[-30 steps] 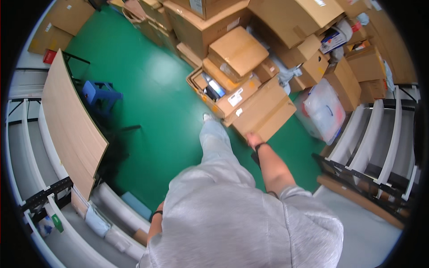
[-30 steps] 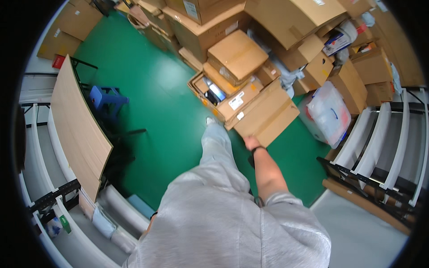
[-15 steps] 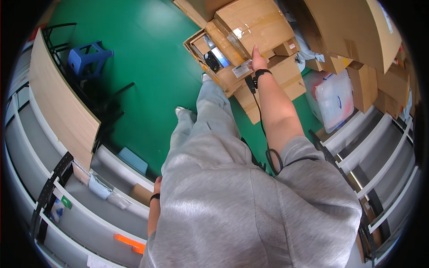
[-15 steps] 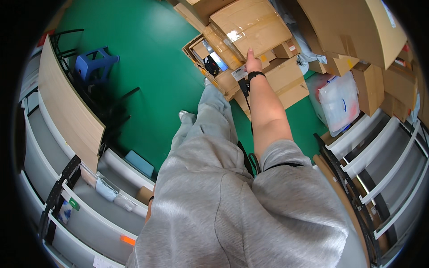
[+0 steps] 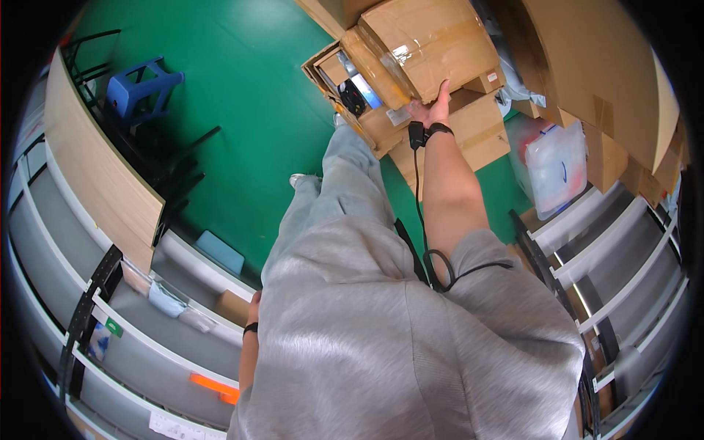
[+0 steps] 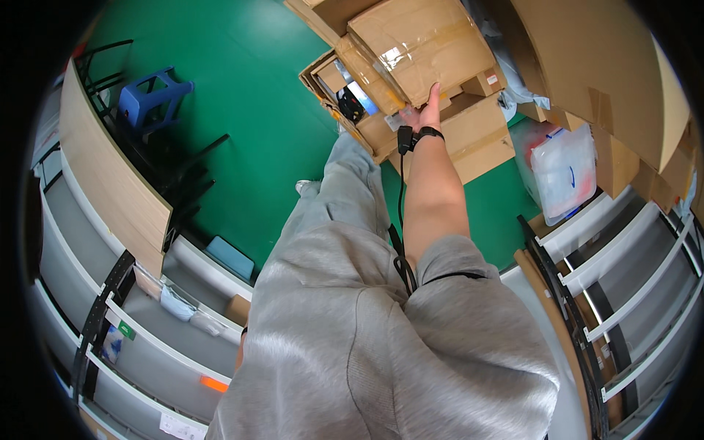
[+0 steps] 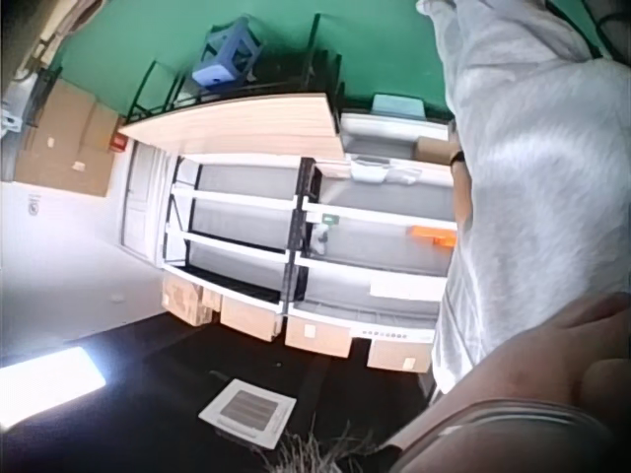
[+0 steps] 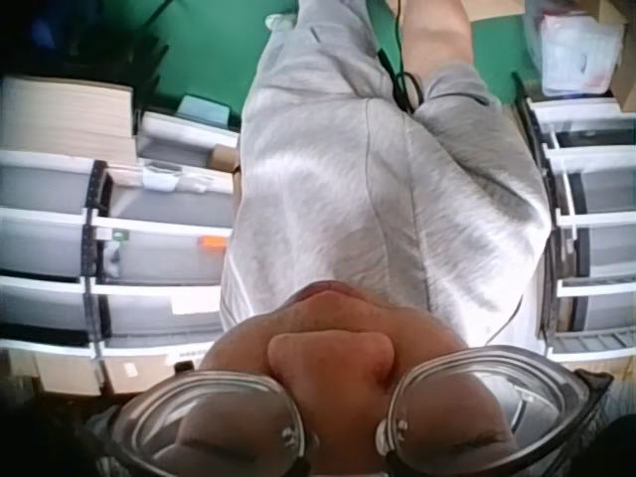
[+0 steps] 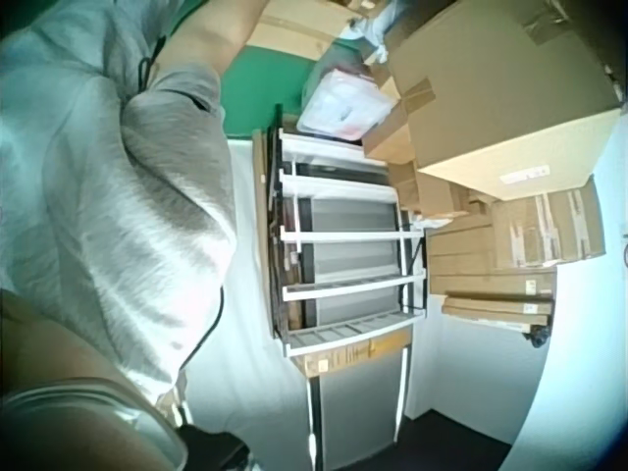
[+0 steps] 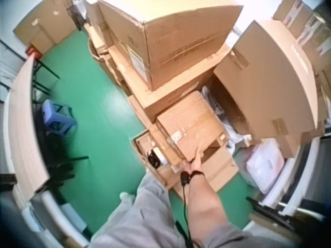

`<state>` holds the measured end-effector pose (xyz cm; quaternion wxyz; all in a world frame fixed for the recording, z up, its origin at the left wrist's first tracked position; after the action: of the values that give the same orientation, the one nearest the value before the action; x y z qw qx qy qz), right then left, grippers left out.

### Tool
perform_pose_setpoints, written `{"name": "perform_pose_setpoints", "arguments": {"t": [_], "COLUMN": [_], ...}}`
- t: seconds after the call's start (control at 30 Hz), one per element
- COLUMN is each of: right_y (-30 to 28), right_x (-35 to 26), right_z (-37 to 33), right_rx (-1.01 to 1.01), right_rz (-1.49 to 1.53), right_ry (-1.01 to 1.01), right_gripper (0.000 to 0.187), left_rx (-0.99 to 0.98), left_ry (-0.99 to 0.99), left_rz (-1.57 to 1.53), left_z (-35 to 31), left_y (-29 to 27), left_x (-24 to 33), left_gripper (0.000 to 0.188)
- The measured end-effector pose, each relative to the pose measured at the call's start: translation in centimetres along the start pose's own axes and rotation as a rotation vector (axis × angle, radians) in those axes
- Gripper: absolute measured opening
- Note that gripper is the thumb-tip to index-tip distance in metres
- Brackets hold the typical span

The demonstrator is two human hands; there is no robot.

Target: Storing boxes on shelves and reviewing inventory papers in a warehouse.

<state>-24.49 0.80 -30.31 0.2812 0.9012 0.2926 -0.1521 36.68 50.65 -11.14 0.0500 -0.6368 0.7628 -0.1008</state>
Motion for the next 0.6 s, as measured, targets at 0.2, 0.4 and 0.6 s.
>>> {"name": "perform_pose_setpoints", "arguments": {"t": [0.2, 0.4, 0.6], "right_y": [0.8, 0.3, -4.0], "right_x": [0.4, -1.0, -0.1], "right_z": [0.3, -0.9, -1.0], "right_rx": [-0.092, -0.024, 0.136], "right_rz": [-0.061, -0.225, -0.287], "right_ry": [-0.070, -0.205, -0.191], "right_gripper": [0.111, 0.098, 0.085], "left_rx": [-0.073, 0.009, -0.007], "left_ry": [-0.045, -0.149, -0.028], "left_rz": [0.261, 0.087, 0.203], "left_z": [-0.7, -1.7, 0.1], "left_y": [-2.3, -2.9, -3.9], "left_x": [0.1, 6.4, 8.9], "left_gripper": [0.045, 0.042, 0.043]}}
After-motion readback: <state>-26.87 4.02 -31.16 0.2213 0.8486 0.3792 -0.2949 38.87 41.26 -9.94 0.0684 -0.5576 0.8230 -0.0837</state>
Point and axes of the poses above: each hand's wrist, its own z-axis towards the middle knuckle, its own y-axis out of the palm, x = y × z, the point moved 2 cm from there along z, towards the middle knuckle, and after that the axes turned 7 degrees about -x, right-handed, at the moved point
